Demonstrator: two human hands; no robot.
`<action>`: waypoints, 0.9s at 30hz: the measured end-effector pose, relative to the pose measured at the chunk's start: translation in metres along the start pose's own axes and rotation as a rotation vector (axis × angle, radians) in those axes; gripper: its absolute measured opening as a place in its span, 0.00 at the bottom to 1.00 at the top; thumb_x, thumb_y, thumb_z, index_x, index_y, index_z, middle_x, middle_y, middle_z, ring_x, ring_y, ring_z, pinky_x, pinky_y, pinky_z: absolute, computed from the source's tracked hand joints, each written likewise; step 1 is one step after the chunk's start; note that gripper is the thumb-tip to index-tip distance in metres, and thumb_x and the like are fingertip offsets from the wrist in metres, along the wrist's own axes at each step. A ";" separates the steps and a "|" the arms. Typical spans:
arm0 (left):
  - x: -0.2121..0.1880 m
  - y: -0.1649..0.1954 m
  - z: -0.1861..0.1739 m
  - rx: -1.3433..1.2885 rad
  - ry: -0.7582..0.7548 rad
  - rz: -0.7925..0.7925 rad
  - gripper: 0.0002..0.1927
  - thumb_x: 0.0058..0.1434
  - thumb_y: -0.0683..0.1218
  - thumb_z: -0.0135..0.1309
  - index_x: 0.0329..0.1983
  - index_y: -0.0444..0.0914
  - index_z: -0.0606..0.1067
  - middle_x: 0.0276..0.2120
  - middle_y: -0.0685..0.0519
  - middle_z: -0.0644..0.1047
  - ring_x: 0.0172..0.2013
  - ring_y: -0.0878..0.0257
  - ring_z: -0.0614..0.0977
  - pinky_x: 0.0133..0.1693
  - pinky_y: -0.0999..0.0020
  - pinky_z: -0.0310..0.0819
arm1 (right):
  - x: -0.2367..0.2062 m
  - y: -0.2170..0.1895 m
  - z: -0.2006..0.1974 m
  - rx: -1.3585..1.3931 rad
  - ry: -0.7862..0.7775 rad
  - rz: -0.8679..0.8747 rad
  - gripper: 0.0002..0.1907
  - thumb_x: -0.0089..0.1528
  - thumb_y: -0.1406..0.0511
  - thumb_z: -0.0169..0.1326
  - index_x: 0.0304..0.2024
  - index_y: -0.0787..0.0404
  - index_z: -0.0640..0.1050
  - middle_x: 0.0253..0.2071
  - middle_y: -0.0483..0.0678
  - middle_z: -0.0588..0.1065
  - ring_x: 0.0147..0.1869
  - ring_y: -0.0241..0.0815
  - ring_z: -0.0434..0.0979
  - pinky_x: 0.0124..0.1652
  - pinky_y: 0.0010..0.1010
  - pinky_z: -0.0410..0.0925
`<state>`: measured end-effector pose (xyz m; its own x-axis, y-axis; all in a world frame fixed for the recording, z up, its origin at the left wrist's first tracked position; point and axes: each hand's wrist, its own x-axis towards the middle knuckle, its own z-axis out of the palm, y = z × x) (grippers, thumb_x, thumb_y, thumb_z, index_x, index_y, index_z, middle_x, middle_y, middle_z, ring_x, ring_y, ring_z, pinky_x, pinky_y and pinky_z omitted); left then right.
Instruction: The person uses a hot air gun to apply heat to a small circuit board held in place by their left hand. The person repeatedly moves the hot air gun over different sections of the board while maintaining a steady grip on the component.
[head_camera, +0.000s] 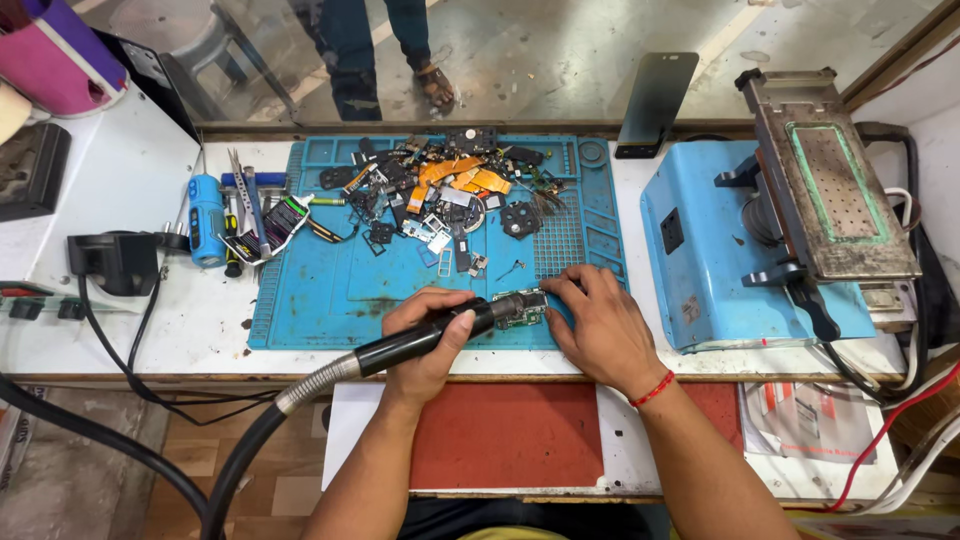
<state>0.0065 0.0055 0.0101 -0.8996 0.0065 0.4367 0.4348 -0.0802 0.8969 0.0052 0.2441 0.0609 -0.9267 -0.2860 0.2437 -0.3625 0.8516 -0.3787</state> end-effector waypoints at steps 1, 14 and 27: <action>0.001 0.001 -0.001 0.033 -0.034 0.012 0.10 0.62 0.43 0.62 0.42 0.32 0.79 0.41 0.45 0.83 0.42 0.62 0.84 0.48 0.68 0.77 | 0.000 -0.001 0.000 0.004 0.004 -0.001 0.18 0.58 0.63 0.60 0.51 0.57 0.78 0.48 0.50 0.72 0.51 0.53 0.73 0.47 0.45 0.70; 0.001 0.003 0.001 0.085 0.000 0.060 0.09 0.62 0.43 0.62 0.41 0.32 0.79 0.39 0.47 0.83 0.40 0.63 0.84 0.46 0.70 0.78 | 0.001 -0.002 0.000 0.004 0.022 -0.020 0.18 0.58 0.64 0.61 0.51 0.57 0.79 0.48 0.51 0.72 0.51 0.54 0.72 0.48 0.45 0.70; -0.005 -0.002 -0.003 0.005 0.075 -0.039 0.08 0.66 0.43 0.59 0.44 0.32 0.78 0.41 0.47 0.82 0.42 0.62 0.83 0.49 0.69 0.77 | -0.004 0.007 0.008 -0.004 -0.003 -0.032 0.17 0.61 0.65 0.62 0.52 0.57 0.79 0.48 0.50 0.72 0.51 0.53 0.72 0.48 0.44 0.70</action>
<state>0.0100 0.0030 0.0058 -0.9164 -0.0654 0.3949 0.3992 -0.0769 0.9136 0.0051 0.2475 0.0497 -0.9150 -0.3144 0.2527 -0.3914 0.8436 -0.3676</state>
